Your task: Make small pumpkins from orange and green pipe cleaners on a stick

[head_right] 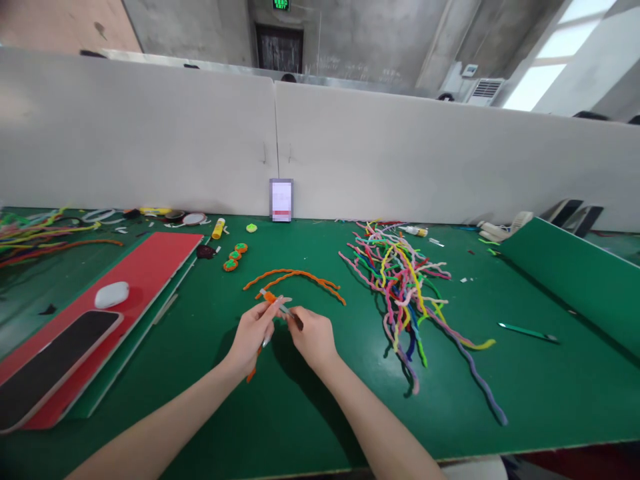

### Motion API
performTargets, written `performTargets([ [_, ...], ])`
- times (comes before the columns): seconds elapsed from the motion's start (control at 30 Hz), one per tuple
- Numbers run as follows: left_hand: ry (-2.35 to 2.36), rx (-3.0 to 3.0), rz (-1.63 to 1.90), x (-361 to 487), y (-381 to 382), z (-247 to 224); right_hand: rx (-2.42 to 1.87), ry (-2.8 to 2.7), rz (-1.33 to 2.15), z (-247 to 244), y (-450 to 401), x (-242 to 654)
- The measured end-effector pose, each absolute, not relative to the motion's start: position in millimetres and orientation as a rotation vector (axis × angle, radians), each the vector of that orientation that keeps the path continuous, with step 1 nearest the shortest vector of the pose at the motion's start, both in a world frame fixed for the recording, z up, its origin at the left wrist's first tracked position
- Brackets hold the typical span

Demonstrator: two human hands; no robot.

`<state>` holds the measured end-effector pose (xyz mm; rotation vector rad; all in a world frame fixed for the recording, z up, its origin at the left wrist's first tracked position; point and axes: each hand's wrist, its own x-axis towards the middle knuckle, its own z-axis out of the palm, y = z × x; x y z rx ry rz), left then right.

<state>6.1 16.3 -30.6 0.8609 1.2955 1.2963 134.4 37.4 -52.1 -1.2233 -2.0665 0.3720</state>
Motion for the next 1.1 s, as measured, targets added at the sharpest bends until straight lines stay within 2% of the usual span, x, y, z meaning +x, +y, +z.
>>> performTargets([
  [0.27,1.286,0.907,1.304,6.4,17.6,-33.4,-1.178,-2.014,0.559,-48.7,37.9,133.5],
  [0.5,1.197,0.913,1.319,-2.3,22.4,-26.3,-1.062,-1.706,1.460,-39.4,42.2,132.8],
  [0.6,1.160,0.932,1.270,-4.6,23.7,-24.2,-0.989,-1.681,1.629,-37.8,44.6,134.9],
  [0.73,1.152,0.951,1.230,-5.7,24.7,-25.0,-0.990,-1.653,1.634,-37.4,46.3,137.4],
  [1.1,1.349,0.952,1.208,-5.3,23.1,-16.0,-1.101,-1.649,1.366,-38.4,42.2,133.1],
])
